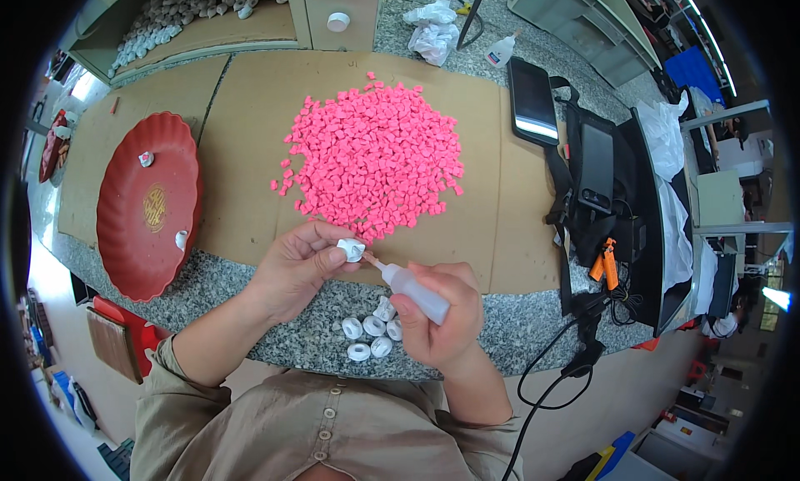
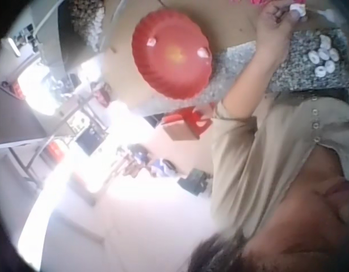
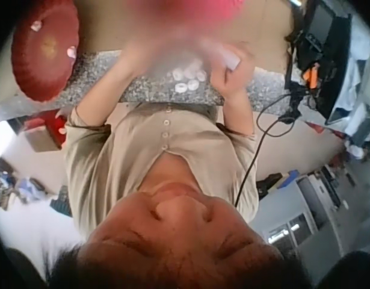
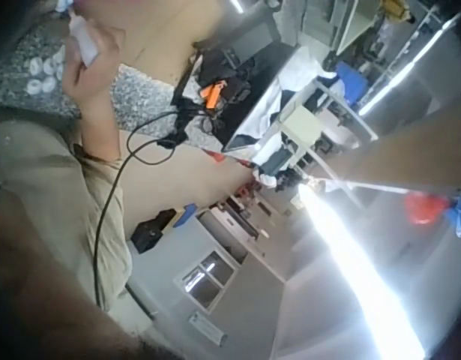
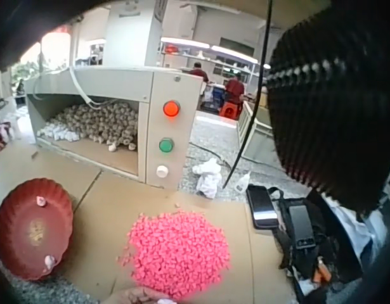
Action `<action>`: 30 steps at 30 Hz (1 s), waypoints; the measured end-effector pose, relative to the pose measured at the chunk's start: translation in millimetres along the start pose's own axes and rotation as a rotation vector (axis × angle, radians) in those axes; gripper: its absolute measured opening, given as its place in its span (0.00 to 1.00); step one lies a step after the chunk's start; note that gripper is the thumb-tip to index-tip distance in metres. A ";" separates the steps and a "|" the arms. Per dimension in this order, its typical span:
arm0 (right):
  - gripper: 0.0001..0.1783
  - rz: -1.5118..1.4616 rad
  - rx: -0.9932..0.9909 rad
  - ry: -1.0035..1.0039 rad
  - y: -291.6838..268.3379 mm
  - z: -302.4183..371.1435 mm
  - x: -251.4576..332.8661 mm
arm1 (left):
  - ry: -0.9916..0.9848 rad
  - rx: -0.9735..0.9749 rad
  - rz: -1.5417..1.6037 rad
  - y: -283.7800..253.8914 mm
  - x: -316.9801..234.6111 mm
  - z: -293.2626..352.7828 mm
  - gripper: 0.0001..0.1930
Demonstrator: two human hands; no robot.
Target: The person applies glue onto white figurines using a bottle and attaches small pink pieces to them by hand. They place the assembled figurines into a red tray, hand the filled tray to a coworker, and receive an empty tray.
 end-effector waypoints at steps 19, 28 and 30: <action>0.19 0.108 0.083 -0.070 1.1 -5.2 10.4 | 0.000 -0.008 0.009 -2.7 0.7 0.2 0.09; 0.14 -0.108 -0.083 0.247 -6.3 11.5 -19.7 | 0.011 0.003 0.004 -2.0 2.0 -0.2 0.11; 0.15 -0.143 -0.094 0.299 -5.0 15.0 -25.4 | 0.006 -0.006 0.000 -1.6 1.6 0.0 0.11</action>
Point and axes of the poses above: each hand's wrist, its own z-axis away from the middle knuckle, its own y-axis out of the palm, x = y × z, the point moved 10 cm from there along -z, towards the middle knuckle, and after that the axes turned 15 degrees about -y, right-handed, at the moved point
